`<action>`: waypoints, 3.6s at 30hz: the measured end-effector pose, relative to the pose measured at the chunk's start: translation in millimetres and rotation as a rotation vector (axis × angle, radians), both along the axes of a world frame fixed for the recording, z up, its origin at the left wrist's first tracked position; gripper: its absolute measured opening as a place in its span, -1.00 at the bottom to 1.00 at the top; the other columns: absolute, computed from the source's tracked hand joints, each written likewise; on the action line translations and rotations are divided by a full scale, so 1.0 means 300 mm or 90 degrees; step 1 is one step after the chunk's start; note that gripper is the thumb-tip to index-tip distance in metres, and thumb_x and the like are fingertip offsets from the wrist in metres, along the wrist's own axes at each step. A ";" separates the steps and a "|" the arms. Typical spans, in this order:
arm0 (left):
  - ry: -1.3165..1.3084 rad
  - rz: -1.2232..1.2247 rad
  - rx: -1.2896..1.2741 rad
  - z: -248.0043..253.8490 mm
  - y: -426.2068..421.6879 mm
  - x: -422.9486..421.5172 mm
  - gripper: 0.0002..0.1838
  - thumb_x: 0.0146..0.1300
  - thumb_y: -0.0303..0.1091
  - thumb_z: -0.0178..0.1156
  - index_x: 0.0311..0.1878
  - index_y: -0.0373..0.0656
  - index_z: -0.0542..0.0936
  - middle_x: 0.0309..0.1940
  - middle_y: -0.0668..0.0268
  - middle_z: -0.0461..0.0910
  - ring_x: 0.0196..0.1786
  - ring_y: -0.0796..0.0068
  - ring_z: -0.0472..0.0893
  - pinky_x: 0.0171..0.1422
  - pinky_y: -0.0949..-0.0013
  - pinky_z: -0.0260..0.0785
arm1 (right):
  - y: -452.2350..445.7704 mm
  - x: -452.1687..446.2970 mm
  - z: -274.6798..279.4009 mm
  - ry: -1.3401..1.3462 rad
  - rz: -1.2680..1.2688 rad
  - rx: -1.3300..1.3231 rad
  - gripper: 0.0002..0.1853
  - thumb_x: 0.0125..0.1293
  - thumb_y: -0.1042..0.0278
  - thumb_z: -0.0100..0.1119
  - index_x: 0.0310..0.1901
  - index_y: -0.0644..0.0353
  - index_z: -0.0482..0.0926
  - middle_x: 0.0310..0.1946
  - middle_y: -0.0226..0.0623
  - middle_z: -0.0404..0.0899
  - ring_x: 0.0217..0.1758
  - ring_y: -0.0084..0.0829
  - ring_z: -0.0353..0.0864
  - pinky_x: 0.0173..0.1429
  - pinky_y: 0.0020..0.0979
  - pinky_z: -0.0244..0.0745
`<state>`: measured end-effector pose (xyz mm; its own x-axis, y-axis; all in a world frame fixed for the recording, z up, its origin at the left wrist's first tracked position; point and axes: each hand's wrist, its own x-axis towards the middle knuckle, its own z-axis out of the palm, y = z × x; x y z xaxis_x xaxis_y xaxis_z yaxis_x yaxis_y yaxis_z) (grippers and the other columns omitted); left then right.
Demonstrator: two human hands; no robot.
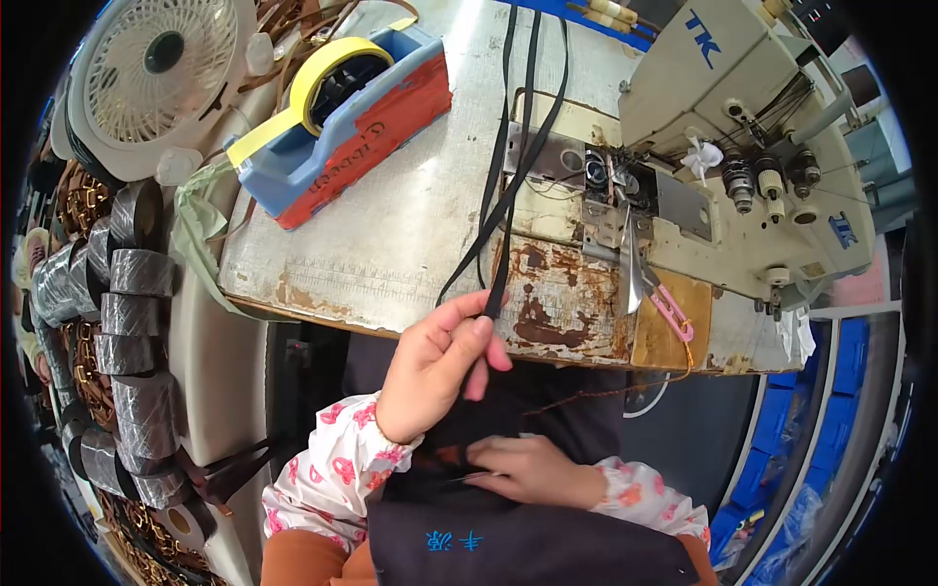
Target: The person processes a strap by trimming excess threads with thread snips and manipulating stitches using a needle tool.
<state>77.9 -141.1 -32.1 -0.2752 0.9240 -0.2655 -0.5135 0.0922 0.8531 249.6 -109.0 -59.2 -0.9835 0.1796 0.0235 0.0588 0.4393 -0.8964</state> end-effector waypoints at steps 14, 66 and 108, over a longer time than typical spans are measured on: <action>-0.378 -0.109 0.004 -0.087 -0.170 -0.010 -0.73 0.29 -0.34 -0.15 -0.02 -0.24 0.36 -0.57 0.27 0.45 -0.70 0.65 0.29 -0.53 0.60 0.19 | 0.593 0.230 0.150 -0.114 -0.508 0.750 -0.81 0.18 0.45 -0.06 -0.18 0.34 0.40 -0.31 -0.11 0.45 -0.28 -0.17 0.44 -0.18 -0.34 0.35; -0.103 -0.067 -0.135 -0.018 -0.223 0.072 -0.73 0.27 -0.39 -0.08 -0.02 -0.31 0.39 -0.44 0.30 0.55 -0.48 0.73 0.47 -0.39 0.67 0.33 | 0.121 -0.053 0.130 0.079 -0.168 0.457 -0.58 -0.20 0.35 0.31 -0.18 0.16 0.53 -0.65 -0.50 0.27 -0.64 -0.55 0.27 -0.61 -0.51 0.08; -0.105 -0.057 -0.150 -0.022 -0.219 0.076 -0.76 0.28 -0.44 -0.12 -0.06 -0.32 0.41 -0.43 0.25 0.56 -0.49 0.70 0.48 -0.38 0.65 0.35 | 0.133 -0.050 0.108 0.108 -0.148 0.472 -0.59 -0.17 0.35 0.30 -0.17 0.16 0.52 -0.67 -0.52 0.27 -0.65 -0.57 0.27 -0.62 -0.53 0.08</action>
<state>100.8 -206.8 -38.6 -0.1312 0.8497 -0.5106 -0.6247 0.3290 0.7081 234.4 -69.2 -26.8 -0.8947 0.2593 0.3637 0.1113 0.9180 -0.3805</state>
